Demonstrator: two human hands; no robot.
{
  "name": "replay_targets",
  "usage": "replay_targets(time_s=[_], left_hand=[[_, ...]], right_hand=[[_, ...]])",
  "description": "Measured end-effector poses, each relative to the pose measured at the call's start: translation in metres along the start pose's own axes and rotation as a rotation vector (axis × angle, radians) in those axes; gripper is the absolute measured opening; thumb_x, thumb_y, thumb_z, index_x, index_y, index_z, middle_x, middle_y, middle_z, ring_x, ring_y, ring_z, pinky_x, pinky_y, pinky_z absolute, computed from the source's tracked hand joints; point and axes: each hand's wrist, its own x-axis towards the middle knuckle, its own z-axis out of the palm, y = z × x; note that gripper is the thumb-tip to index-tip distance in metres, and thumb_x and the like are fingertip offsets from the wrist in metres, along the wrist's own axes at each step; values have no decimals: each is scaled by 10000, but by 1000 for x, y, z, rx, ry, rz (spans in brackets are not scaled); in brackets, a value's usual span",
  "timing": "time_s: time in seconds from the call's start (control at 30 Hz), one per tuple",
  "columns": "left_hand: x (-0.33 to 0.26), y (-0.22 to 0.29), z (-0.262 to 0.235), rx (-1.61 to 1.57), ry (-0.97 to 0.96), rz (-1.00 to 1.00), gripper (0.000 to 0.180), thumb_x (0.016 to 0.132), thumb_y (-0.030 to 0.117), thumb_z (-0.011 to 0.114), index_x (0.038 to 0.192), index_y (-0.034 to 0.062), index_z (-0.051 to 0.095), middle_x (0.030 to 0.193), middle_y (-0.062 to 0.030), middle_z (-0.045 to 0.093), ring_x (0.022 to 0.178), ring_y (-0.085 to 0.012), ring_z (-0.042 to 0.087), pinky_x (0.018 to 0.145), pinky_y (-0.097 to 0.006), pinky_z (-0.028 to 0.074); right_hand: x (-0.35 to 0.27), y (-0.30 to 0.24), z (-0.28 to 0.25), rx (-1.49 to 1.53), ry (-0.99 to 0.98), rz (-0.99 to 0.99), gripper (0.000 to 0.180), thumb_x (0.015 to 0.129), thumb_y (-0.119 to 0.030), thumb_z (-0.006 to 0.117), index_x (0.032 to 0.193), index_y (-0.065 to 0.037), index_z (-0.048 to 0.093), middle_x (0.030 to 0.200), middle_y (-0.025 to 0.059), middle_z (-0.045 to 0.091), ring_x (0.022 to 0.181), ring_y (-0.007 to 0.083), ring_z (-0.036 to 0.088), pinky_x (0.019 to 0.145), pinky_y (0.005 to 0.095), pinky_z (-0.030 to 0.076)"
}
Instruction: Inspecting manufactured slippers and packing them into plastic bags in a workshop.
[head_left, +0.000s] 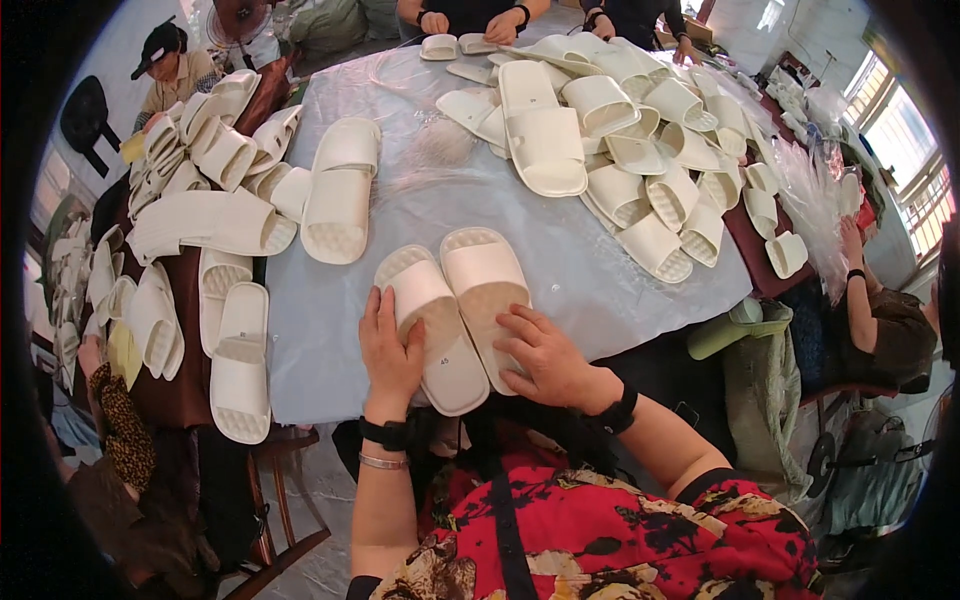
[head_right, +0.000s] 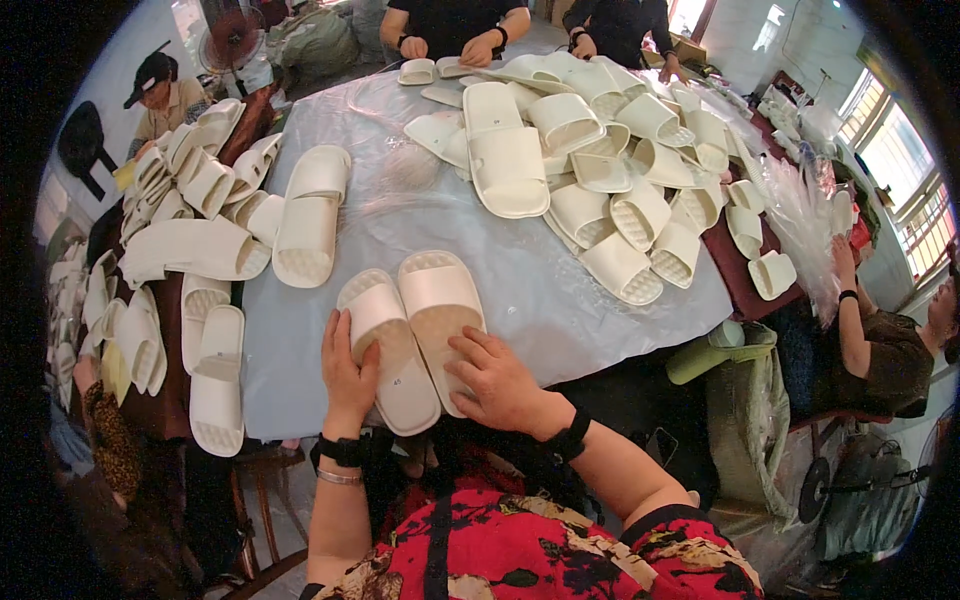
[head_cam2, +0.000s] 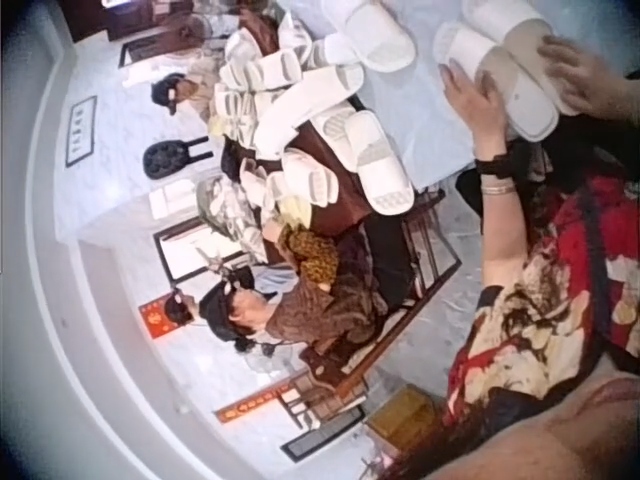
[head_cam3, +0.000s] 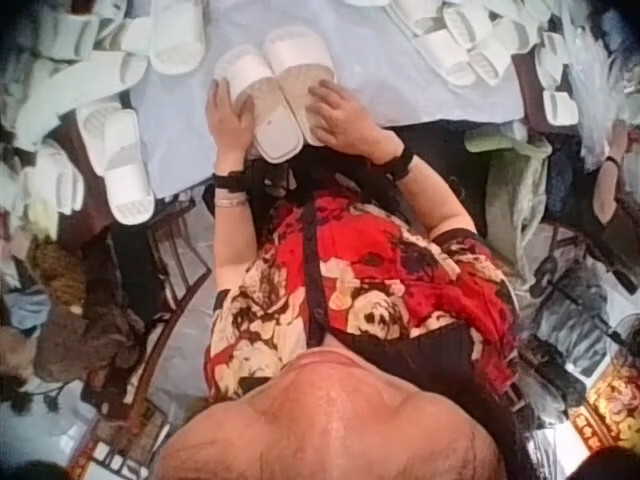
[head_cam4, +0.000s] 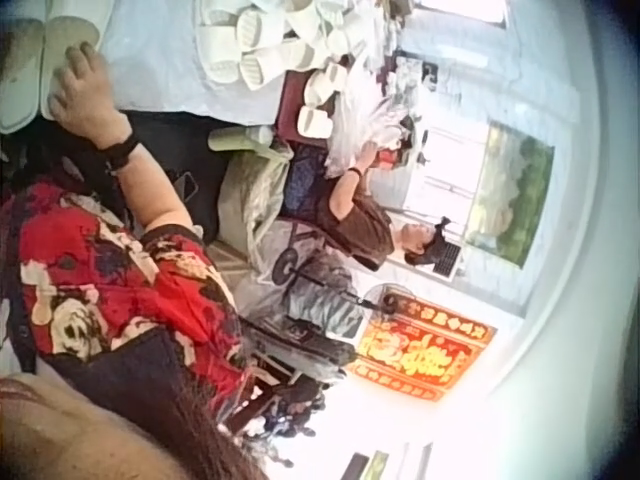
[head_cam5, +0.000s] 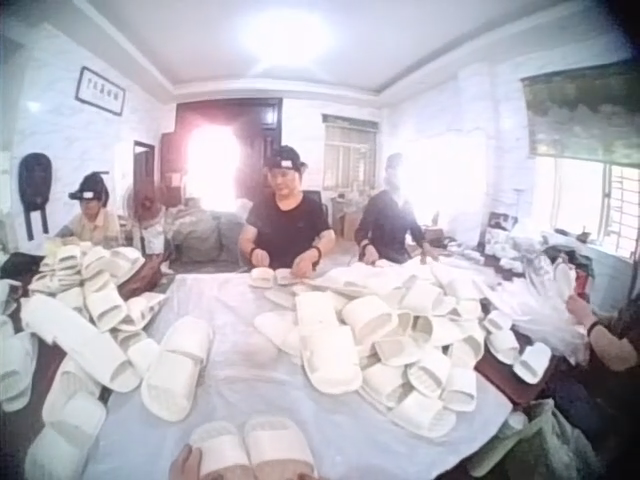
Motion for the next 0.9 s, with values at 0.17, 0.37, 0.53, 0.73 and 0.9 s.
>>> replay_targets(time_s=[0.17, 0.37, 0.53, 0.73, 0.9], left_hand=[[-2, -3, -2, -1, -33, -18, 587, 805, 224, 634, 1315, 9, 438, 1330, -281, 421, 1142, -445, 448, 985, -486, 342], [-8, 2, -3, 8, -45, -44, 601, 792, 268, 644, 1292, -4, 454, 1309, -277, 445, 1166, -429, 450, 983, -524, 327], [-7, 4, -6, 18, -13, -14, 582, 786, 266, 650, 1274, -2, 476, 1289, -264, 460, 1142, -426, 464, 971, -506, 344], [-5, 5, -6, 33, -28, -24, 575, 767, 221, 661, 1259, -18, 485, 1290, -273, 457, 1135, -430, 463, 974, -469, 374], [-4, 2, -5, 31, -20, -14, 574, 773, 238, 665, 1258, -14, 488, 1286, -268, 462, 1132, -424, 469, 969, -469, 378]], right_hand=[[14, 17, -14, 23, -14, -82, 230, 737, -169, 671, 908, -29, 605, 1071, 163, 584, 1037, 351, 535, 857, 422, 457], [24, 73, -62, -192, 137, 249, 173, 736, -122, 640, 892, -53, 606, 953, 125, 608, 925, 325, 561, 731, 412, 490], [19, 113, -68, -678, 140, 467, 122, 757, -143, 588, 824, -44, 615, 846, 139, 610, 848, 330, 589, 723, 419, 499], [3, 127, -48, -589, 41, 577, 147, 755, -180, 600, 791, -41, 631, 835, 162, 624, 834, 342, 603, 702, 445, 503], [7, 121, -54, -570, 72, 551, 121, 748, -180, 610, 758, -64, 643, 789, 137, 629, 792, 331, 609, 683, 437, 504]])
